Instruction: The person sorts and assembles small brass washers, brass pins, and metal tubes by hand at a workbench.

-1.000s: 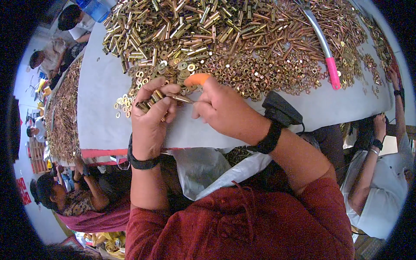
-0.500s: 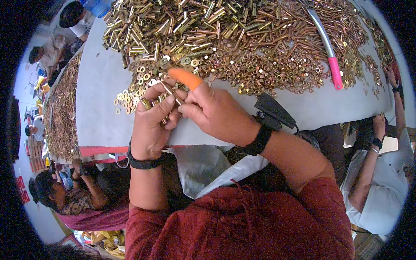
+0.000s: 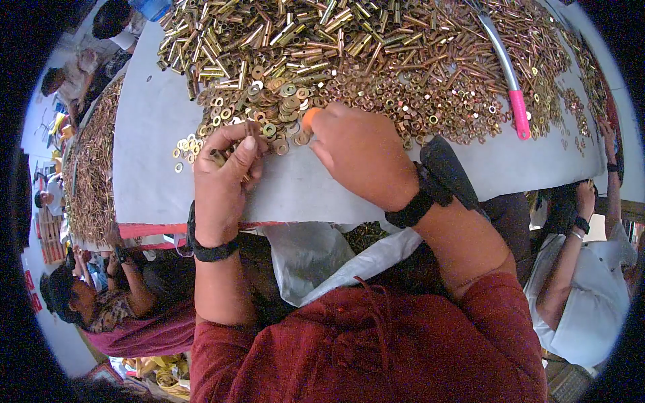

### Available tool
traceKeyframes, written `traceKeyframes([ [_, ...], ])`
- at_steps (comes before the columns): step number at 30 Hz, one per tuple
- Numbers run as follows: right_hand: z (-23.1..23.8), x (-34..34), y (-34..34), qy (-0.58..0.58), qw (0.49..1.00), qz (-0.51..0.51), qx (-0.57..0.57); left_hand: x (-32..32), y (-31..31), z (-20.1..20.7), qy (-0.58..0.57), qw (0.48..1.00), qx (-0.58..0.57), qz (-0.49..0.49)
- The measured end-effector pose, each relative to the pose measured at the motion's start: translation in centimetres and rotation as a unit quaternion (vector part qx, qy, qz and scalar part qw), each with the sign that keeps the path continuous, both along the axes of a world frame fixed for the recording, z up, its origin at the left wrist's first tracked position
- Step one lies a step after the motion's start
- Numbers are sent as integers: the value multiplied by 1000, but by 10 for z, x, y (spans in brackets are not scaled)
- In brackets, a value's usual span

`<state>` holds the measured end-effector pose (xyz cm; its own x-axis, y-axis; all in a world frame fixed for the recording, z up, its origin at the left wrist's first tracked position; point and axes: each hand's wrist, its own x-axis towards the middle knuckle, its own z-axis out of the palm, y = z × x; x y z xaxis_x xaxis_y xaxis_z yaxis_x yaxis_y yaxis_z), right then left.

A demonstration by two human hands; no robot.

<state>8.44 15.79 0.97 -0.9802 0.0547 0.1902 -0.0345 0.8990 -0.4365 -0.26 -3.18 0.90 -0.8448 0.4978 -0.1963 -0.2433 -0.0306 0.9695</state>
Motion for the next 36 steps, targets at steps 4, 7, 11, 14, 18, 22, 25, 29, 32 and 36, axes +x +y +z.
traceKeyframes([
  [4,-2,3,4,18,1000,-9,-7,1,1,6,19,998,-54,-31],
  [7,-5,2,6,25,1000,-2,18,1,0,5,14,997,-67,-36],
  [11,4,3,0,42,999,7,9,0,-1,3,35,994,-92,-45],
  [14,-3,-3,-6,41,999,17,30,1,2,2,51,993,-95,-51],
  [18,-15,-9,-3,79,996,3,37,2,2,4,56,991,-105,-62],
  [22,-10,-9,-8,103,981,-18,-162,4,2,-1,184,970,-139,-81],
  [25,-7,-6,-13,103,967,-18,-234,3,4,-1,173,972,-129,-94],
  [29,-10,-7,-15,143,962,-14,-233,4,4,-2,134,977,-133,-95],
  [32,-8,-7,-14,180,970,24,-162,3,4,-3,141,978,-125,-86],
  [36,-9,-8,-11,154,965,16,-211,4,4,-3,131,980,-118,-95],
])
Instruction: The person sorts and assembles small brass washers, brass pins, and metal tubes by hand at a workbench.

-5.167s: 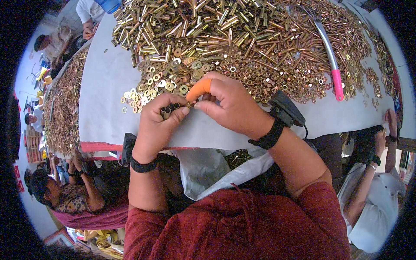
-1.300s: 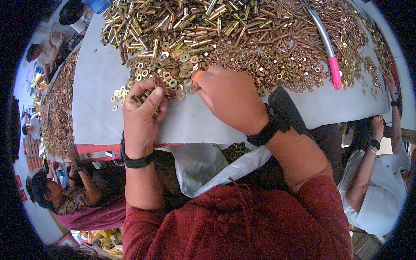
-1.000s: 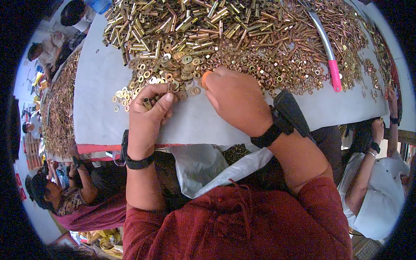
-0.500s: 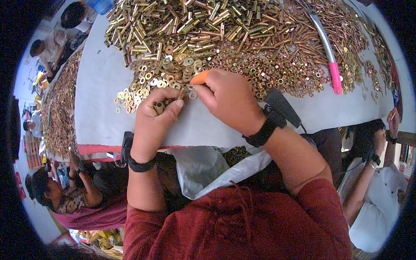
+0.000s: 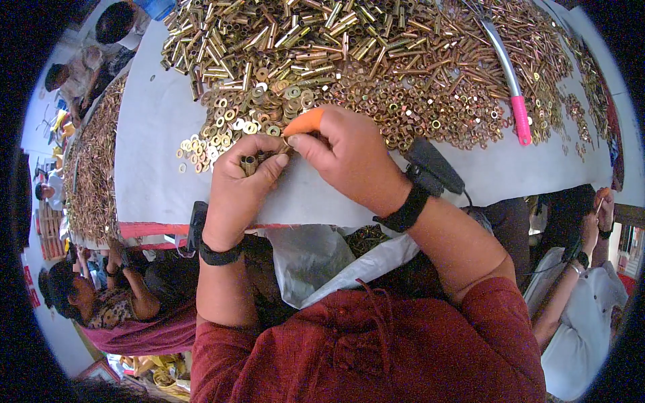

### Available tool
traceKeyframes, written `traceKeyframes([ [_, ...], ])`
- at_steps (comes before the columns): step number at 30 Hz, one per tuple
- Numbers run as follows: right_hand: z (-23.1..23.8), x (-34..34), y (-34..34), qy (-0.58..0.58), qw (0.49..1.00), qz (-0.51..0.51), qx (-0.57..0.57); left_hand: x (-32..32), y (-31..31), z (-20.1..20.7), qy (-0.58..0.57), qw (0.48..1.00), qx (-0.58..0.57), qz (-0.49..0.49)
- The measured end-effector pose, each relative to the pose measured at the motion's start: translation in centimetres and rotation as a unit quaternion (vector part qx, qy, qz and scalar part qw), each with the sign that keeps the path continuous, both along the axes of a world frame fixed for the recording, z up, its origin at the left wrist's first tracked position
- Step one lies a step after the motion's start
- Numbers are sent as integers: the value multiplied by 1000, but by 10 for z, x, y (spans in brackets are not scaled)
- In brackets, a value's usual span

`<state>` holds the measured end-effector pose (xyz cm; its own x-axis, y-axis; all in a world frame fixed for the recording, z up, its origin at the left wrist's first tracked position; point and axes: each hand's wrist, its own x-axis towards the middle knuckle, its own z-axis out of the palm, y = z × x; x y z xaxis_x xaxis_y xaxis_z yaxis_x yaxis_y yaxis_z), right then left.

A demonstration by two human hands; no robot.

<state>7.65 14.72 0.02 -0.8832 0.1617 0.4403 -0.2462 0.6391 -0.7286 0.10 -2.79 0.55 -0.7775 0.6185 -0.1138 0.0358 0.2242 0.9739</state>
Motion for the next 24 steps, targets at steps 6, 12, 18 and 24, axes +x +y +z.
traceKeyframes([
  [6,16,0,13,-175,960,43,-214,0,-1,-1,-1,1000,16,11],
  [12,14,14,36,-121,960,-61,246,0,0,3,-99,991,56,67],
  [18,20,18,24,-120,962,-86,231,-1,0,4,-95,992,54,58],
  [24,19,18,31,-133,952,-81,262,-1,1,5,-101,992,50,60],
])
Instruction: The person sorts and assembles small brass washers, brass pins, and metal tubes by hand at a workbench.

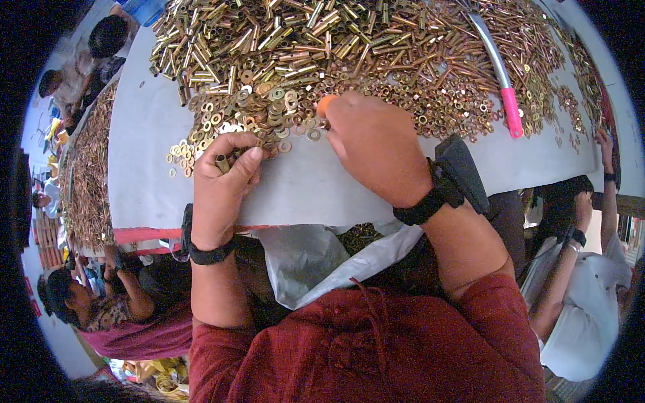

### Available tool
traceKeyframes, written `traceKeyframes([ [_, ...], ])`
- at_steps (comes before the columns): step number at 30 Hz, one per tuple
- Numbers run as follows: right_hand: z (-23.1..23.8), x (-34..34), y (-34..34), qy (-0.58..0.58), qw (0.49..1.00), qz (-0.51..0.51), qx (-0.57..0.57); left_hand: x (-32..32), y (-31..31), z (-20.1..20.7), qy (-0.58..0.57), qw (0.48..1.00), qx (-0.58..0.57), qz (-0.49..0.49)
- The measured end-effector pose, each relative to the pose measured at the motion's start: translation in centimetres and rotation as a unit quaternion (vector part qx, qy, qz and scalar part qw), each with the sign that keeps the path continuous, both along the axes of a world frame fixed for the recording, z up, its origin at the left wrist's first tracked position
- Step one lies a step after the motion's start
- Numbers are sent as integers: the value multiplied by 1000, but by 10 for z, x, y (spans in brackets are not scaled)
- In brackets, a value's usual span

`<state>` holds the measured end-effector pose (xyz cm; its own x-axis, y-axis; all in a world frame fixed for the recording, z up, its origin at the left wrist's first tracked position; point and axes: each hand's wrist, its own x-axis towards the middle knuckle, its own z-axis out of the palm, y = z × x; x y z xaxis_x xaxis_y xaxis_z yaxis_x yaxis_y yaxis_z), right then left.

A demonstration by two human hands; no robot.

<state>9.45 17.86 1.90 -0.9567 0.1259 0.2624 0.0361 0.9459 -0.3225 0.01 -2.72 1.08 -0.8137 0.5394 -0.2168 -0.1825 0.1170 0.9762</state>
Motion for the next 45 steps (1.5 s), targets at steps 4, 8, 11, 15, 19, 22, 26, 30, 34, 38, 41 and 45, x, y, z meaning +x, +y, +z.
traceKeyframes([
  [4,-3,0,3,8,1000,15,20,-1,-1,-2,42,998,-32,-21],
  [8,-4,-2,1,12,999,18,24,1,1,-2,134,988,-55,-53],
  [11,-3,-3,-2,17,999,31,19,1,3,-3,175,981,-60,-55],
  [15,-6,-7,-5,67,997,36,-22,1,2,-4,161,983,-71,-54],
  [19,0,-7,-13,23,959,-6,-281,1,3,-10,211,974,-57,-67],
  [22,-11,-7,-16,-36,879,26,-474,0,5,-9,236,967,-57,-74],
  [26,-14,-10,-18,-55,883,38,-465,1,4,-6,213,972,-60,-82],
  [30,-11,-10,-18,-48,897,61,-434,-1,2,-9,222,970,-43,-87],
  [34,-12,-13,-19,9,889,89,-449,-2,0,-7,220,969,-41,-103],
  [38,-14,-11,-13,28,965,121,-232,-1,1,-7,264,955,-55,-122],
  [41,-9,-7,-21,15,965,71,-254,0,2,-5,260,955,-63,-125],
  [45,-13,-10,-26,34,914,54,-400,1,3,-6,226,966,-62,-106],
])
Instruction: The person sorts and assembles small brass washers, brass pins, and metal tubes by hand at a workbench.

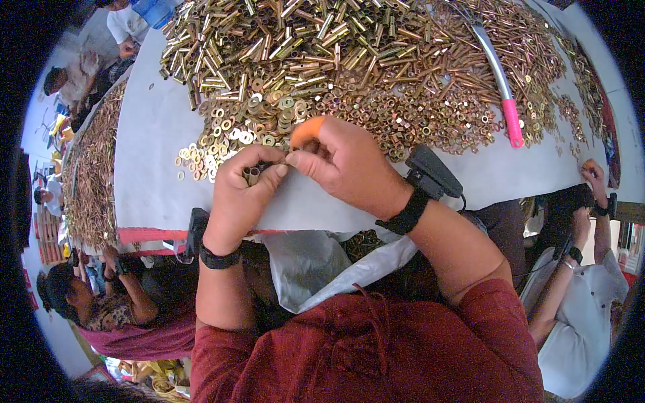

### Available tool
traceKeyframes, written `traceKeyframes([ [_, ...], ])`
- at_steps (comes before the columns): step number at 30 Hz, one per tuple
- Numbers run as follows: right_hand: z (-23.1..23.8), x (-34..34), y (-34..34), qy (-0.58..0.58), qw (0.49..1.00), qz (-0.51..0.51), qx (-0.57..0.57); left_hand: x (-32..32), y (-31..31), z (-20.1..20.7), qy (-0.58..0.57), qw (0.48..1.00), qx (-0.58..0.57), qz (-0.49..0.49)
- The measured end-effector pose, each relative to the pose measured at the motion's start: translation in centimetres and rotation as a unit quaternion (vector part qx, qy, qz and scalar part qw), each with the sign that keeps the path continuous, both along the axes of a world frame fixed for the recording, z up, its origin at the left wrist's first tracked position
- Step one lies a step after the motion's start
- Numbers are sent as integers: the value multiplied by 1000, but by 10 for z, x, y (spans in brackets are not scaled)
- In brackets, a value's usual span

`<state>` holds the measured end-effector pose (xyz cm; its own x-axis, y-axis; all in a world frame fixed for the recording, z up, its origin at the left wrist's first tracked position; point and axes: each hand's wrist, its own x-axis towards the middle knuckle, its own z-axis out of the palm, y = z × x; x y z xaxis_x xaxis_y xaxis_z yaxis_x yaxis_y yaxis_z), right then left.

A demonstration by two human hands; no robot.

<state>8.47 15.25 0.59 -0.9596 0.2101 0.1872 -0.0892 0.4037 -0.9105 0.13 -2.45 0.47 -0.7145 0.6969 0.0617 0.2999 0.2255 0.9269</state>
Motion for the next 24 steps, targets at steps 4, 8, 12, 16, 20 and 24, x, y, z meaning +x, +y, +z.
traceKeyframes([
  [4,-15,-2,7,-1,997,8,81,2,3,5,-39,997,7,64],
  [8,-15,-3,8,-2,997,6,-82,1,2,5,-80,994,2,68],
  [12,-19,-8,5,41,997,11,-58,1,2,1,-73,994,-3,76],
  [16,-16,-5,9,-25,993,26,-112,1,2,1,-78,994,3,79],
  [20,-16,-4,9,-32,992,35,-117,1,3,-2,-77,994,2,77],
  [24,-8,0,11,-74,992,41,-96,3,7,0,-95,992,10,88],
])
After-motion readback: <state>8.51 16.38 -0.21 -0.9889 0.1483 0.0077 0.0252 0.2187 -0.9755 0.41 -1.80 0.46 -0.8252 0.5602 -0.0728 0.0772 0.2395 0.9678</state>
